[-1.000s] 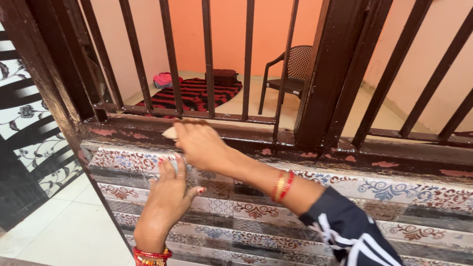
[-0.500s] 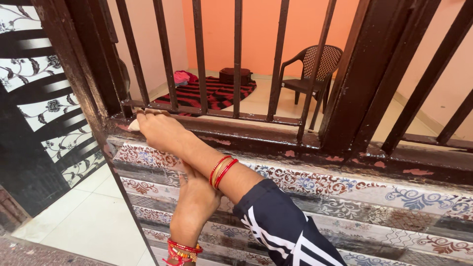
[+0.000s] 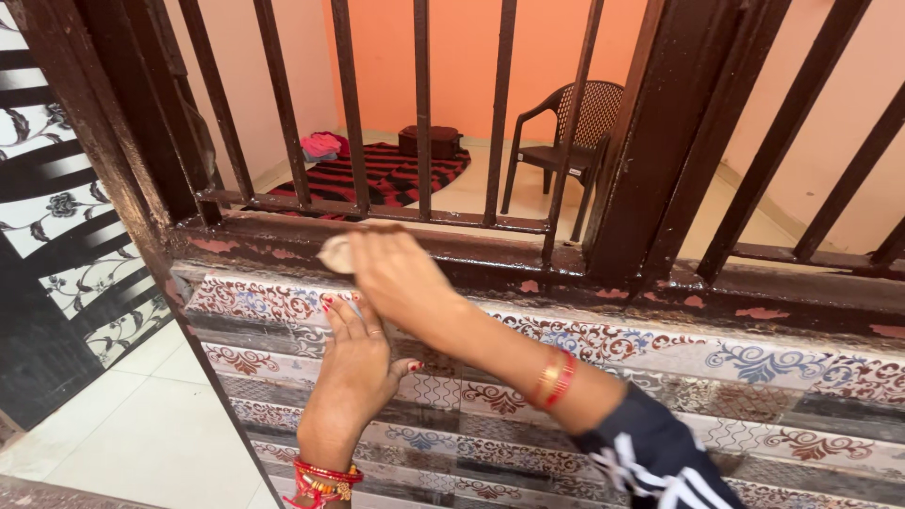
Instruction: The person wipes the horizontal and vertical surfaces of a metal window frame with a cloth.
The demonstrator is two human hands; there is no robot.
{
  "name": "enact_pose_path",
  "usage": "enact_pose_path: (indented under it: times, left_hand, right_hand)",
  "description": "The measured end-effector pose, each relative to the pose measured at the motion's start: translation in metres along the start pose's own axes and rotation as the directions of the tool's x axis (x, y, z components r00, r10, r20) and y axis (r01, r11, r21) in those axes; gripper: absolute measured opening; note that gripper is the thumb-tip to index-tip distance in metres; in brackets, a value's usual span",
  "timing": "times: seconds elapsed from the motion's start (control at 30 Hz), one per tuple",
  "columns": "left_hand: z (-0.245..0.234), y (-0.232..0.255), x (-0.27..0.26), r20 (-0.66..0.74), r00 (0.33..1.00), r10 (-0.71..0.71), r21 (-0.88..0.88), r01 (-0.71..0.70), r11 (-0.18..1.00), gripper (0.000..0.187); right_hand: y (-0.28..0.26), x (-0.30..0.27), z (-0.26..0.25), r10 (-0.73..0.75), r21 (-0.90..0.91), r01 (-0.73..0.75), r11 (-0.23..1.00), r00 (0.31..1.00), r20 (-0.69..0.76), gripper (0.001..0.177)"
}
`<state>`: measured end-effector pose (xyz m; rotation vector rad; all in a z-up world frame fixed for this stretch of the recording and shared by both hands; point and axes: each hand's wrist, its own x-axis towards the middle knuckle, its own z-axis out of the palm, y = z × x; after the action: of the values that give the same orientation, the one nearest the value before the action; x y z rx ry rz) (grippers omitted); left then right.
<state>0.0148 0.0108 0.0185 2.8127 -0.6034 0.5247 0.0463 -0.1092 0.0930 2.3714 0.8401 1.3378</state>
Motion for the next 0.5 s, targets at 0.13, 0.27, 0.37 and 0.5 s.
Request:
enact_pose_path:
  times: [0.13, 0.27, 0.37, 0.5]
  left_hand:
    - [0.001, -0.004, 0.0, 0.008, 1.0, 0.02, -0.031, -0.019, 0.999, 0.114]
    - [0.004, -0.003, 0.0, -0.002, 1.0, 0.005, -0.052, -0.005, 0.999, 0.117]
    - [0.006, 0.001, 0.002, 0.001, 1.0, 0.003, -0.003, -0.003, 1.0, 0.119]
    - [0.005, 0.001, 0.002, -0.008, 0.999, 0.049, 0.027, -0.049, 0.998, 0.121]
  right_hand:
    - [0.032, -0.048, -0.044, 0.015, -0.153, -0.012, 0.988, 1.0, 0.019, 0.037]
    - [0.06, -0.081, -0.08, 0.002, -0.332, 0.049, 0.942, 0.989, 0.151, 0.037]
    - [0.07, -0.096, -0.104, -0.053, -0.409, 0.12, 0.905, 0.984, 0.172, 0.042]
    - [0.069, -0.095, -0.108, -0.07, -0.458, 0.146, 0.877, 0.981, 0.178, 0.042]
